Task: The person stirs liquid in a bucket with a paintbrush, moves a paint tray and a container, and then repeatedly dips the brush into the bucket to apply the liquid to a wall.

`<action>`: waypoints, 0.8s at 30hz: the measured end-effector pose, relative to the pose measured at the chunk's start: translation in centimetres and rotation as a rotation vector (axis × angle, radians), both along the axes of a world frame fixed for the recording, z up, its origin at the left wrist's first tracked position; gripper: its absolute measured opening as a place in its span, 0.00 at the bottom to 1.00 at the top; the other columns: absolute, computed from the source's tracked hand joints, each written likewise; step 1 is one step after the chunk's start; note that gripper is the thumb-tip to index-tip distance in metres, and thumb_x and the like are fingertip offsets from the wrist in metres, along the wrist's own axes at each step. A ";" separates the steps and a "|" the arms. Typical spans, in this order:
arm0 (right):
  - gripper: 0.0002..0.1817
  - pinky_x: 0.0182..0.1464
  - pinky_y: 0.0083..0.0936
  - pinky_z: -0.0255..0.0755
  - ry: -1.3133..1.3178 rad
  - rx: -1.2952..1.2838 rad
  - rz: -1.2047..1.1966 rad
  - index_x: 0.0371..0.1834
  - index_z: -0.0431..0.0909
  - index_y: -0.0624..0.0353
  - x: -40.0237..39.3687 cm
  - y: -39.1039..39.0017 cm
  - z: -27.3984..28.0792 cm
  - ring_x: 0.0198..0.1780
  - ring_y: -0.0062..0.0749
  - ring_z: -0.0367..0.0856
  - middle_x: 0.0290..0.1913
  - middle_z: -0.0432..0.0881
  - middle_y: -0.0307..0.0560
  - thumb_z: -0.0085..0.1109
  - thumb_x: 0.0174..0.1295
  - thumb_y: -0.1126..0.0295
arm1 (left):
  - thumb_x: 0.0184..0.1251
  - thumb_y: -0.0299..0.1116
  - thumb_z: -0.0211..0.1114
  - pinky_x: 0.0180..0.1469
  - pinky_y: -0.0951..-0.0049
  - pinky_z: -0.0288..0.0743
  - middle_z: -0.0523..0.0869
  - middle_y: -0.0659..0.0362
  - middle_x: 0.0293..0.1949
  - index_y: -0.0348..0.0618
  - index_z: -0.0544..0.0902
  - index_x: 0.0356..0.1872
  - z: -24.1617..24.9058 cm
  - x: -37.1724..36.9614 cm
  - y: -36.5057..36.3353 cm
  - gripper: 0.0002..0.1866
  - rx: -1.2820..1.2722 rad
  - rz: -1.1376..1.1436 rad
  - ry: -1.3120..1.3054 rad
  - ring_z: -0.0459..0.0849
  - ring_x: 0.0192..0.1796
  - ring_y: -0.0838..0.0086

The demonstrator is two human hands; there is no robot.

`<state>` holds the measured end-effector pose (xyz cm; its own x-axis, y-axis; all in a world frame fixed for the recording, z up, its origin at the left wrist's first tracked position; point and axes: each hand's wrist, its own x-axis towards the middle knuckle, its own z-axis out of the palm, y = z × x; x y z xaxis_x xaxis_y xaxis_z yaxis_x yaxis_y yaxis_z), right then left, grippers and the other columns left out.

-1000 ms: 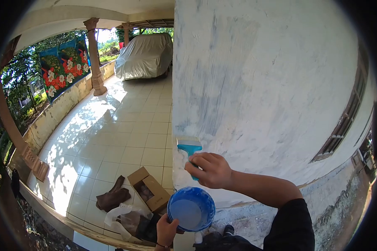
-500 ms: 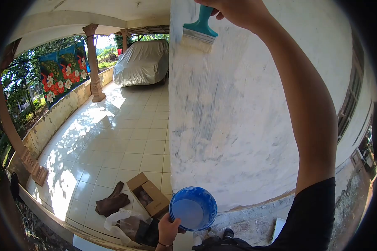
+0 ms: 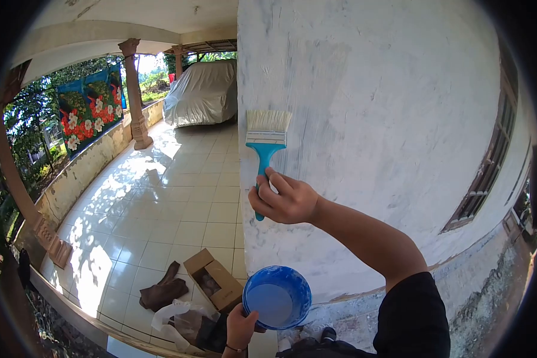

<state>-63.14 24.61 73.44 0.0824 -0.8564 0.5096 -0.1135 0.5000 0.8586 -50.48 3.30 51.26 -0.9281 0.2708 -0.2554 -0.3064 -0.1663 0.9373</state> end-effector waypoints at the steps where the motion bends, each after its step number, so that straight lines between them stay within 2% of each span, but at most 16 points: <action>1: 0.08 0.38 0.22 0.83 -0.039 -0.010 0.020 0.33 0.77 0.58 0.6 -0.2 -0.8 0.39 0.39 0.80 0.32 0.76 0.45 0.63 0.49 0.77 | 0.55 0.23 0.54 0.19 0.76 0.82 0.84 0.48 0.32 0.21 0.75 0.45 0.0 0.0 0.0 0.17 -0.003 0.002 -0.001 0.84 0.21 0.68; 2: 0.08 0.39 0.25 0.83 -0.078 -0.020 0.039 0.33 0.77 0.60 1.1 -0.2 -1.3 0.39 0.42 0.79 0.32 0.75 0.45 0.62 0.48 0.77 | 0.55 0.23 0.54 0.19 0.76 0.82 0.84 0.48 0.32 0.21 0.75 0.45 -0.2 0.0 0.1 0.17 -0.008 0.000 -0.005 0.84 0.21 0.68; 5: 0.09 0.38 0.25 0.82 -0.143 -0.117 0.104 0.34 0.77 0.59 3.7 -0.1 -0.9 0.38 0.40 0.80 0.33 0.75 0.46 0.63 0.48 0.75 | 0.55 0.23 0.54 0.19 0.76 0.82 0.84 0.47 0.32 0.22 0.75 0.45 -0.2 0.1 0.1 0.17 -0.012 0.006 0.022 0.85 0.22 0.68; 6: 0.09 0.38 0.25 0.82 -0.150 -0.121 0.101 0.34 0.77 0.59 4.8 0.1 -0.7 0.38 0.40 0.80 0.33 0.75 0.46 0.63 0.48 0.75 | 0.56 0.24 0.56 0.19 0.75 0.82 0.84 0.49 0.31 0.23 0.76 0.43 0.0 0.2 0.1 0.15 0.003 0.013 0.034 0.84 0.21 0.69; 10: 0.09 0.31 0.24 0.76 -0.589 -0.672 0.218 0.36 0.78 0.60 11.3 0.6 0.9 0.36 0.33 0.82 0.34 0.80 0.48 0.66 0.52 0.78 | 0.57 0.24 0.57 0.20 0.75 0.82 0.84 0.51 0.29 0.25 0.77 0.40 1.8 0.5 -0.1 0.12 0.026 0.038 0.057 0.84 0.21 0.71; 12: 0.08 0.32 0.22 0.74 -0.826 -0.940 0.302 0.37 0.78 0.63 14.6 1.4 2.1 0.33 0.29 0.82 0.33 0.81 0.49 0.66 0.55 0.80 | 0.57 0.23 0.57 0.21 0.76 0.82 0.84 0.51 0.30 0.25 0.77 0.41 2.3 0.4 -0.2 0.12 0.004 0.021 0.043 0.84 0.21 0.71; 15: 0.06 0.34 0.19 0.72 -1.161 -1.175 0.529 0.35 0.79 0.65 16.9 2.5 1.4 0.32 0.25 0.82 0.31 0.82 0.47 0.66 0.57 0.76 | 0.59 0.23 0.56 0.21 0.77 0.82 0.84 0.52 0.31 0.26 0.76 0.43 3.0 0.4 -0.2 0.12 0.002 0.002 0.048 0.84 0.23 0.72; 16: 0.06 0.34 0.19 0.72 -1.190 -1.209 0.517 0.35 0.79 0.65 17.3 2.9 0.8 0.32 0.25 0.82 0.31 0.82 0.47 0.66 0.57 0.76 | 0.60 0.23 0.56 0.22 0.78 0.82 0.84 0.52 0.32 0.26 0.76 0.44 3.2 0.3 -0.1 0.13 0.020 -0.007 0.083 0.84 0.25 0.73; 18: 0.06 0.34 0.20 0.72 -1.425 -1.041 0.345 0.34 0.80 0.63 18.2 3.4 -0.6 0.33 0.26 0.82 0.31 0.82 0.46 0.67 0.57 0.75 | 0.61 0.22 0.55 0.22 0.78 0.82 0.84 0.52 0.33 0.26 0.75 0.46 3.6 0.5 0.0 0.13 0.022 -0.023 0.090 0.84 0.26 0.74; 24: 0.07 0.35 0.31 0.76 -1.741 -0.907 0.081 0.37 0.81 0.56 17.2 2.3 -7.4 0.32 0.38 0.82 0.33 0.81 0.46 0.66 0.55 0.72 | 0.62 0.21 0.55 0.22 0.79 0.82 0.83 0.55 0.33 0.29 0.75 0.45 4.0 1.2 0.8 0.11 0.048 -0.024 0.137 0.83 0.27 0.77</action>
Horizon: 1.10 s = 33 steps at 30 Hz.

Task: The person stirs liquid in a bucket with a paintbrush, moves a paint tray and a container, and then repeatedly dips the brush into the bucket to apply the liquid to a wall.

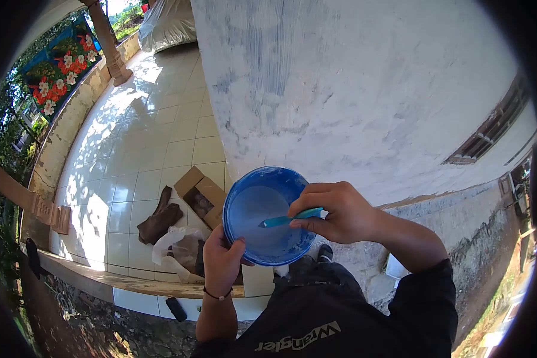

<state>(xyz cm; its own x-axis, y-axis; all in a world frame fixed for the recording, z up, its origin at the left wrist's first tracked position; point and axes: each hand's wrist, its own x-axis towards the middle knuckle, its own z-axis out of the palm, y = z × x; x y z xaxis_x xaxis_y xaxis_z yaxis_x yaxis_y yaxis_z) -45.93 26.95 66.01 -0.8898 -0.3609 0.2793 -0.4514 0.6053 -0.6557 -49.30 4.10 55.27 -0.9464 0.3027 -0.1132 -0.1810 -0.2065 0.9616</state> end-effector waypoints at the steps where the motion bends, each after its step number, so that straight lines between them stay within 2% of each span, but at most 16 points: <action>1: 0.08 0.36 0.34 0.76 -0.082 0.051 0.021 0.38 0.81 0.56 -0.2 -0.2 -1.0 0.33 0.41 0.82 0.33 0.81 0.46 0.65 0.56 0.71 | 0.62 0.21 0.55 0.22 0.79 0.82 0.83 0.55 0.33 0.29 0.75 0.45 0.0 0.1 0.1 0.11 -0.004 -0.003 -0.002 0.83 0.27 0.77; 4: 0.09 0.39 0.36 0.76 -0.022 0.159 0.108 0.40 0.80 0.57 -1.1 -0.2 -4.1 0.36 0.45 0.82 0.34 0.81 0.48 0.64 0.57 0.68 | 0.62 0.21 0.56 0.22 0.79 0.82 0.82 0.56 0.32 0.29 0.75 0.43 0.2 0.3 0.4 0.10 -0.037 -0.034 -0.021 0.83 0.26 0.78; 6: 0.10 0.42 0.37 0.75 -0.071 0.167 0.119 0.40 0.80 0.57 -1.4 -0.2 -5.3 0.38 0.47 0.82 0.34 0.81 0.49 0.63 0.57 0.67 | 0.62 0.22 0.56 0.22 0.79 0.82 0.82 0.56 0.32 0.30 0.75 0.41 0.2 0.5 0.6 0.08 -0.047 -0.046 -0.014 0.83 0.26 0.78; 9: 0.10 0.41 0.37 0.75 -0.118 0.165 0.112 0.40 0.80 0.57 -1.5 0.0 -5.4 0.38 0.46 0.82 0.34 0.81 0.50 0.63 0.57 0.67 | 0.62 0.22 0.56 0.22 0.79 0.82 0.82 0.56 0.32 0.30 0.75 0.41 0.0 0.6 0.8 0.08 -0.056 -0.041 -0.013 0.82 0.26 0.78; 15: 0.11 0.39 0.35 0.76 -0.046 0.083 0.070 0.40 0.81 0.58 -1.4 0.7 -5.4 0.35 0.45 0.82 0.33 0.82 0.50 0.66 0.56 0.66 | 0.62 0.21 0.55 0.23 0.80 0.82 0.83 0.55 0.33 0.29 0.74 0.43 -0.2 0.4 1.1 0.09 -0.029 -0.049 -0.010 0.83 0.27 0.77; 18: 0.10 0.39 0.31 0.77 -0.093 0.038 -0.026 0.40 0.82 0.59 -0.9 1.4 -3.6 0.35 0.40 0.84 0.35 0.83 0.49 0.67 0.56 0.69 | 0.62 0.21 0.55 0.22 0.79 0.82 0.83 0.54 0.34 0.28 0.74 0.45 -0.4 0.0 1.2 0.11 -0.015 -0.048 -0.031 0.84 0.27 0.76; 20: 0.09 0.41 0.26 0.78 0.035 -0.234 -0.147 0.39 0.82 0.60 -0.7 2.6 -3.2 0.35 0.32 0.85 0.37 0.85 0.47 0.66 0.56 0.72 | 0.62 0.21 0.55 0.22 0.79 0.82 0.83 0.54 0.34 0.28 0.74 0.45 -0.9 -0.3 1.1 0.11 -0.009 -0.047 -0.038 0.84 0.27 0.76; 21: 0.08 0.43 0.25 0.78 -0.027 -0.353 -0.202 0.41 0.81 0.63 -0.4 3.1 -2.9 0.38 0.28 0.84 0.40 0.85 0.48 0.65 0.58 0.75 | 0.62 0.21 0.54 0.22 0.79 0.82 0.83 0.54 0.34 0.28 0.74 0.46 -1.1 -0.5 1.1 0.12 -0.005 -0.051 -0.047 0.84 0.27 0.75; 22: 0.08 0.43 0.25 0.78 -0.019 -0.350 -0.197 0.41 0.81 0.63 -0.4 3.6 -2.9 0.38 0.28 0.84 0.40 0.85 0.48 0.65 0.58 0.75 | 0.62 0.21 0.54 0.22 0.79 0.82 0.83 0.54 0.34 0.28 0.74 0.46 -1.3 -0.7 1.0 0.12 -0.002 -0.048 -0.039 0.84 0.27 0.75; 24: 0.09 0.43 0.25 0.79 -0.029 -0.777 -0.260 0.42 0.79 0.66 -0.6 4.6 -3.0 0.38 0.29 0.83 0.39 0.85 0.50 0.64 0.60 0.74 | 0.62 0.22 0.54 0.22 0.79 0.82 0.83 0.53 0.34 0.28 0.75 0.46 -1.4 -1.2 1.0 0.12 0.006 -0.052 -0.079 0.84 0.26 0.74; 26: 0.10 0.42 0.26 0.80 -0.015 -0.815 -0.291 0.43 0.78 0.67 -0.6 5.4 -2.7 0.39 0.32 0.84 0.39 0.84 0.53 0.62 0.62 0.73 | 0.62 0.22 0.54 0.22 0.79 0.82 0.84 0.53 0.35 0.28 0.75 0.46 -1.2 -1.5 1.0 0.12 0.038 -0.040 -0.077 0.85 0.26 0.74; 28: 0.10 0.42 0.27 0.80 -0.012 -1.059 -0.375 0.44 0.78 0.66 -0.6 5.9 -2.4 0.39 0.33 0.84 0.40 0.84 0.54 0.60 0.64 0.72 | 0.61 0.22 0.54 0.22 0.79 0.82 0.84 0.53 0.35 0.28 0.75 0.46 -0.9 -1.7 1.0 0.13 0.067 -0.029 -0.076 0.85 0.26 0.74; 30: 0.10 0.42 0.29 0.82 0.002 -1.114 -0.387 0.45 0.76 0.64 -0.6 6.4 -2.3 0.38 0.35 0.85 0.40 0.84 0.55 0.58 0.65 0.70 | 0.61 0.22 0.54 0.21 0.79 0.82 0.84 0.52 0.35 0.28 0.75 0.46 -0.6 -1.9 1.0 0.13 0.047 -0.015 -0.060 0.85 0.26 0.74; 32: 0.11 0.41 0.29 0.82 -0.011 -1.320 -0.395 0.46 0.75 0.63 -0.7 6.9 -2.5 0.37 0.38 0.85 0.39 0.83 0.54 0.58 0.66 0.68 | 0.61 0.22 0.54 0.21 0.79 0.82 0.84 0.52 0.35 0.28 0.75 0.46 -0.4 -2.1 1.0 0.13 0.048 0.005 -0.052 0.85 0.26 0.73; 33: 0.11 0.41 0.29 0.82 -0.004 -1.319 -0.389 0.46 0.75 0.63 -0.6 7.0 -2.8 0.37 0.38 0.85 0.39 0.83 0.54 0.58 0.66 0.68 | 0.61 0.22 0.54 0.21 0.79 0.82 0.84 0.52 0.35 0.28 0.75 0.46 -0.4 -2.1 1.1 0.13 0.048 0.025 -0.051 0.85 0.25 0.73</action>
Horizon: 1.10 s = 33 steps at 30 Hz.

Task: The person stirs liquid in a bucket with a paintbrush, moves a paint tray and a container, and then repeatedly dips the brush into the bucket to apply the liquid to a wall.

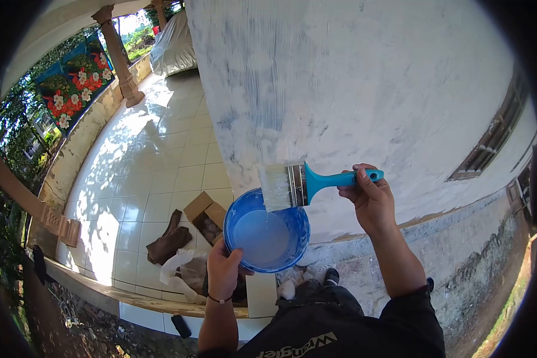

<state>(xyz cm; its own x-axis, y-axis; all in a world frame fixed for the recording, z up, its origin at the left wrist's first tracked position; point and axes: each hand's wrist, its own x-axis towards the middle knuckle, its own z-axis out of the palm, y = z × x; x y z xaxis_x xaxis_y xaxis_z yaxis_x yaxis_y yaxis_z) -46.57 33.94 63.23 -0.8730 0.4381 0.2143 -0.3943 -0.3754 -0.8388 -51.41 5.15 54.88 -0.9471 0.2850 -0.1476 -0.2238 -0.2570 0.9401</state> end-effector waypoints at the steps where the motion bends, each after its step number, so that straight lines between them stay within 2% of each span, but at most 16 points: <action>1: 0.11 0.40 0.29 0.83 -0.030 -0.063 -0.023 0.45 0.75 0.63 0.1 0.0 -0.4 0.37 0.38 0.86 0.38 0.83 0.54 0.57 0.66 0.68 | 0.61 0.22 0.54 0.21 0.79 0.82 0.84 0.52 0.35 0.28 0.75 0.46 0.0 0.0 0.0 0.13 0.002 0.000 0.008 0.85 0.25 0.73; 3: 0.10 0.40 0.30 0.83 -0.054 -0.125 -0.045 0.45 0.74 0.62 0.3 -0.1 -1.8 0.36 0.39 0.86 0.37 0.83 0.53 0.57 0.66 0.67 | 0.61 0.22 0.55 0.20 0.78 0.82 0.84 0.52 0.35 0.28 0.75 0.46 -0.2 0.0 -0.1 0.13 0.027 0.002 -0.004 0.85 0.25 0.73; 7: 0.07 0.40 0.32 0.82 -0.390 -0.387 -0.069 0.40 0.72 0.62 1.1 -0.7 -6.4 0.35 0.39 0.85 0.34 0.81 0.51 0.54 0.67 0.69 | 0.61 0.22 0.55 0.20 0.78 0.83 0.84 0.51 0.35 0.28 0.75 0.46 -1.0 0.1 0.1 0.13 0.019 0.028 -0.035 0.85 0.25 0.72; 8: 0.07 0.42 0.33 0.82 -0.388 -0.419 -0.066 0.40 0.72 0.63 1.3 -0.8 -7.3 0.37 0.40 0.84 0.35 0.81 0.51 0.53 0.67 0.69 | 0.61 0.23 0.55 0.20 0.78 0.83 0.84 0.51 0.34 0.28 0.75 0.46 -1.4 0.1 0.1 0.13 0.007 0.029 -0.050 0.85 0.25 0.72; 14: 0.07 0.45 0.30 0.83 -0.496 -0.660 -0.019 0.37 0.71 0.63 1.7 -3.1 -10.8 0.38 0.40 0.84 0.34 0.80 0.53 0.52 0.68 0.69 | 0.61 0.24 0.55 0.20 0.77 0.83 0.84 0.50 0.34 0.27 0.75 0.46 -1.9 0.1 -0.4 0.13 -0.027 0.041 -0.104 0.85 0.24 0.71; 18: 0.09 0.45 0.28 0.83 -0.393 -0.755 -0.012 0.37 0.71 0.64 -1.1 -3.1 -8.9 0.39 0.40 0.84 0.35 0.80 0.54 0.52 0.68 0.68 | 0.61 0.24 0.54 0.19 0.76 0.83 0.84 0.49 0.33 0.26 0.74 0.47 -2.0 -0.1 -1.3 0.14 0.006 0.072 -0.109 0.85 0.23 0.69; 22: 0.06 0.47 0.29 0.83 -0.097 -0.621 0.022 0.40 0.72 0.62 -5.9 -2.8 -2.8 0.41 0.41 0.84 0.38 0.80 0.54 0.51 0.69 0.70 | 0.60 0.23 0.54 0.19 0.75 0.83 0.84 0.48 0.33 0.26 0.75 0.46 -1.1 0.1 -2.0 0.14 0.050 0.105 -0.088 0.85 0.23 0.69; 25: 0.06 0.48 0.30 0.83 0.065 -0.375 0.035 0.42 0.72 0.62 -8.9 -2.3 2.5 0.41 0.41 0.85 0.39 0.81 0.54 0.50 0.70 0.70 | 0.60 0.23 0.55 0.19 0.75 0.83 0.84 0.48 0.33 0.26 0.75 0.46 -0.9 0.5 -2.5 0.14 0.068 0.106 -0.055 0.85 0.23 0.69; 27: 0.10 0.44 0.31 0.83 0.151 -0.136 0.041 0.43 0.70 0.68 -10.8 -1.6 6.6 0.38 0.42 0.85 0.37 0.80 0.56 0.52 0.69 0.70 | 0.60 0.23 0.55 0.19 0.76 0.83 0.84 0.49 0.33 0.26 0.76 0.45 -1.0 0.8 -2.8 0.13 0.030 0.124 -0.060 0.85 0.22 0.69; 30: 0.15 0.41 0.32 0.84 0.192 0.220 -0.053 0.47 0.71 0.73 -12.9 -1.4 14.1 0.36 0.42 0.85 0.37 0.80 0.56 0.58 0.65 0.70 | 0.59 0.24 0.55 0.20 0.76 0.82 0.84 0.49 0.32 0.27 0.76 0.44 -1.3 1.2 -2.8 0.13 -0.006 0.146 -0.076 0.84 0.22 0.70; 32: 0.16 0.42 0.29 0.84 0.256 0.546 -0.107 0.45 0.74 0.74 -14.0 -1.4 19.1 0.36 0.40 0.85 0.38 0.81 0.55 0.60 0.64 0.69 | 0.59 0.24 0.56 0.20 0.76 0.82 0.84 0.49 0.32 0.27 0.76 0.44 -1.5 1.5 -2.6 0.13 0.007 0.134 -0.075 0.84 0.22 0.70; 33: 0.16 0.44 0.27 0.84 0.263 0.762 -0.224 0.44 0.76 0.73 -14.1 -1.9 21.6 0.37 0.37 0.86 0.38 0.82 0.54 0.62 0.63 0.67 | 0.59 0.24 0.56 0.20 0.76 0.82 0.84 0.50 0.32 0.26 0.76 0.43 -1.5 1.6 -2.5 0.13 0.011 0.121 -0.077 0.84 0.22 0.70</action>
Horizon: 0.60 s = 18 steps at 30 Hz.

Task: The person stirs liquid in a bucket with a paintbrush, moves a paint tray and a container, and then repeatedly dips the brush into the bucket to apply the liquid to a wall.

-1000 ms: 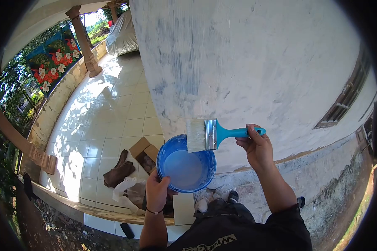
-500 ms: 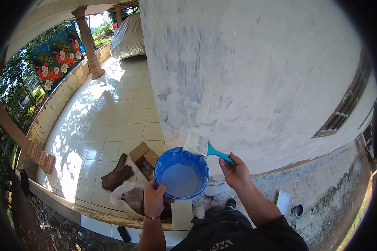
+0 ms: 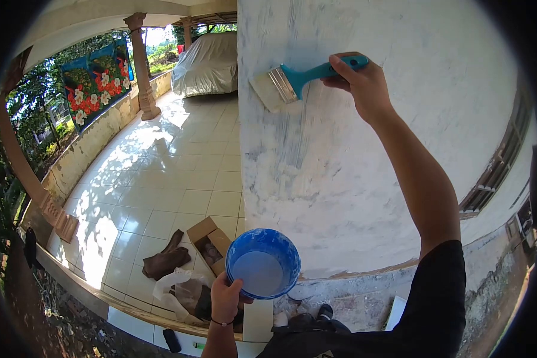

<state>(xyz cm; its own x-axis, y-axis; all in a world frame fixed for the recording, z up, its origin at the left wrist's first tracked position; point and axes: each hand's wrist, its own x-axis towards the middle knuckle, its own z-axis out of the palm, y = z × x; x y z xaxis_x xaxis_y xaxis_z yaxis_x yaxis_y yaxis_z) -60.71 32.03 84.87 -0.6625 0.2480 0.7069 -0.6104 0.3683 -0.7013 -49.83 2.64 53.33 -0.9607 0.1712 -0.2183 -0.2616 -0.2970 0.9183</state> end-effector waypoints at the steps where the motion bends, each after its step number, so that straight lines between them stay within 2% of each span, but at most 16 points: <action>1: 0.16 0.43 0.24 0.83 0.012 0.181 -0.034 0.45 0.78 0.69 -0.4 0.3 2.4 0.38 0.34 0.86 0.39 0.83 0.52 0.62 0.63 0.66 | 0.59 0.24 0.56 0.20 0.76 0.82 0.84 0.50 0.32 0.26 0.76 0.43 -0.2 0.1 0.1 0.13 0.002 -0.005 0.004 0.84 0.22 0.70; 2: 0.17 0.48 0.29 0.82 0.056 0.384 -0.122 0.45 0.77 0.68 -0.2 -0.1 4.9 0.39 0.38 0.86 0.38 0.83 0.53 0.64 0.62 0.64 | 0.58 0.24 0.56 0.20 0.76 0.82 0.84 0.50 0.32 0.26 0.76 0.43 -0.4 0.2 0.2 0.13 0.014 -0.009 -0.012 0.84 0.22 0.70; 3: 0.15 0.48 0.29 0.82 0.121 0.493 -0.174 0.43 0.79 0.65 -0.2 -0.4 6.9 0.39 0.38 0.86 0.38 0.84 0.52 0.64 0.61 0.64 | 0.58 0.24 0.56 0.20 0.77 0.82 0.84 0.50 0.32 0.26 0.76 0.43 -0.5 0.1 0.4 0.13 0.026 -0.009 -0.028 0.84 0.22 0.70; 4: 0.10 0.44 0.25 0.82 0.258 0.675 -0.253 0.40 0.80 0.60 0.4 -1.5 8.7 0.34 0.35 0.86 0.38 0.84 0.48 0.64 0.61 0.65 | 0.58 0.24 0.56 0.20 0.77 0.82 0.84 0.50 0.32 0.26 0.76 0.43 -0.5 -0.1 0.4 0.13 0.025 -0.013 -0.027 0.84 0.22 0.70; 6: 0.09 0.32 0.26 0.74 0.104 0.608 -0.375 0.34 0.80 0.63 5.2 -6.7 11.0 0.27 0.29 0.80 0.28 0.83 0.47 0.63 0.61 0.67 | 0.57 0.23 0.56 0.20 0.77 0.82 0.84 0.50 0.32 0.25 0.76 0.43 -0.5 0.0 0.5 0.13 -0.013 -0.039 -0.048 0.84 0.21 0.71; 10: 0.09 0.34 0.26 0.77 0.155 0.772 -0.548 0.36 0.80 0.63 7.5 -8.3 11.7 0.31 0.31 0.83 0.30 0.83 0.49 0.64 0.61 0.68 | 0.57 0.23 0.55 0.20 0.77 0.82 0.84 0.50 0.32 0.25 0.76 0.43 -0.4 -0.2 0.9 0.14 -0.042 -0.080 -0.026 0.84 0.21 0.70; 12: 0.08 0.34 0.28 0.77 0.538 0.944 -0.470 0.35 0.79 0.63 5.9 -6.6 10.9 0.32 0.33 0.84 0.31 0.84 0.51 0.64 0.60 0.70 | 0.57 0.23 0.55 0.20 0.76 0.82 0.84 0.50 0.31 0.25 0.76 0.42 -0.4 -0.3 1.0 0.13 -0.028 -0.091 -0.015 0.84 0.21 0.70; 13: 0.07 0.32 0.31 0.76 0.678 0.978 -0.380 0.35 0.79 0.64 4.6 -5.9 9.9 0.31 0.37 0.84 0.31 0.84 0.54 0.63 0.59 0.72 | 0.57 0.23 0.55 0.20 0.76 0.82 0.84 0.50 0.31 0.25 0.76 0.42 -0.4 -0.3 1.0 0.13 -0.027 -0.089 -0.016 0.84 0.21 0.70; 14: 0.07 0.33 0.32 0.76 0.766 1.107 -0.424 0.35 0.78 0.65 5.3 -6.3 8.2 0.30 0.42 0.83 0.32 0.83 0.55 0.63 0.59 0.72 | 0.57 0.23 0.55 0.20 0.76 0.82 0.84 0.50 0.31 0.25 0.77 0.42 -0.4 -0.3 0.9 0.13 -0.032 -0.096 -0.015 0.84 0.21 0.70; 15: 0.07 0.37 0.22 0.81 0.908 1.274 -0.632 0.38 0.80 0.56 3.6 -5.1 6.1 0.29 0.30 0.82 0.34 0.83 0.44 0.65 0.60 0.67 | 0.57 0.23 0.55 0.21 0.76 0.82 0.84 0.50 0.31 0.25 0.77 0.42 -0.4 -0.3 0.9 0.13 -0.035 -0.102 -0.013 0.84 0.21 0.70; 16: 0.09 0.31 0.23 0.79 1.055 1.330 -0.507 0.37 0.80 0.53 2.6 -5.4 4.2 0.29 0.28 0.80 0.32 0.81 0.39 0.67 0.54 0.71 | 0.57 0.23 0.55 0.21 0.76 0.82 0.84 0.50 0.31 0.25 0.77 0.42 -0.4 -0.2 0.9 0.13 -0.035 -0.099 -0.014 0.84 0.21 0.70; 17: 0.10 0.31 0.22 0.79 1.060 1.352 -0.497 0.36 0.79 0.55 1.3 -5.5 1.4 0.35 0.28 0.81 0.32 0.79 0.39 0.68 0.49 0.73 | 0.57 0.23 0.55 0.21 0.76 0.82 0.84 0.50 0.31 0.25 0.77 0.42 -0.4 -0.1 0.9 0.13 -0.036 -0.094 -0.021 0.84 0.21 0.70; 18: 0.10 0.37 0.20 0.80 1.084 1.367 -0.544 0.35 0.75 0.51 0.4 -5.6 -1.7 0.39 0.29 0.79 0.33 0.75 0.40 0.63 0.48 0.69 | 0.57 0.23 0.55 0.21 0.76 0.82 0.84 0.50 0.31 0.25 0.77 0.42 -0.4 -0.1 1.0 0.13 -0.037 -0.089 -0.027 0.84 0.21 0.70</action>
<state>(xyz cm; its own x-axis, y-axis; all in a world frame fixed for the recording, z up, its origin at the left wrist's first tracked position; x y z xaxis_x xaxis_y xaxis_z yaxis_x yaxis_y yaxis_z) -60.28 26.39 83.21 0.1213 -0.7994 0.5884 -0.1688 0.5675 0.8059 -49.88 3.65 52.96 -0.9359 0.2470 -0.2513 -0.3099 -0.2376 0.9206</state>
